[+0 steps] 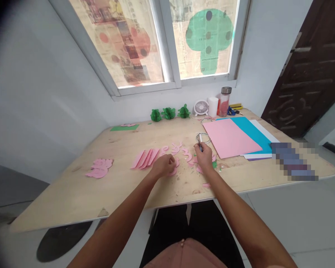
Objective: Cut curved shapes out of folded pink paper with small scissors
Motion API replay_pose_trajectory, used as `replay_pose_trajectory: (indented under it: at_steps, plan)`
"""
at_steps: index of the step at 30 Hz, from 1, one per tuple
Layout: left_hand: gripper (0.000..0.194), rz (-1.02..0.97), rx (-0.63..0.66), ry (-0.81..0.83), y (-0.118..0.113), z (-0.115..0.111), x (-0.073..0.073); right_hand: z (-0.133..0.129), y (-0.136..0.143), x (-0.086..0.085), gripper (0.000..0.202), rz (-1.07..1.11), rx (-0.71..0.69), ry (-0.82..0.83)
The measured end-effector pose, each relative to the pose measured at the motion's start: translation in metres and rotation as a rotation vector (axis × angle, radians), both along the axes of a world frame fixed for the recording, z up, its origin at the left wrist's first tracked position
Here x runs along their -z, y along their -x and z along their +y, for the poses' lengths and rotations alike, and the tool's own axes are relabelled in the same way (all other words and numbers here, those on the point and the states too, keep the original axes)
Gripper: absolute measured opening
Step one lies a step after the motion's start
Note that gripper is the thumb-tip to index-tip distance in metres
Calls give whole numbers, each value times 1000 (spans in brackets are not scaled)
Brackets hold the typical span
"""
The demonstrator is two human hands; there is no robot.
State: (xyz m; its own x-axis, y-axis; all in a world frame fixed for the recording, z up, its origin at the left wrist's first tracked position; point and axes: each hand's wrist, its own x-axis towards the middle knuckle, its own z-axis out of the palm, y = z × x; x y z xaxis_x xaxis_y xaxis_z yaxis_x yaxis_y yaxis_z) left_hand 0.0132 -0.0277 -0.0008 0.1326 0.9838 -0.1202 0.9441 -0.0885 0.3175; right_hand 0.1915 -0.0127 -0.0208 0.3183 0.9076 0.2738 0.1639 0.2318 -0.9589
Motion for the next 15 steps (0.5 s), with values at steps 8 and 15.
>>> replay_pose_trajectory:
  at_steps: [8,15]
  plan:
    - [10,14,59,-13,4,1,1,-22,56,7,21,-12,-251,48]
    - [4,-21,31,-24,3,-1,3,-10,21,7,16,10,-252,58]
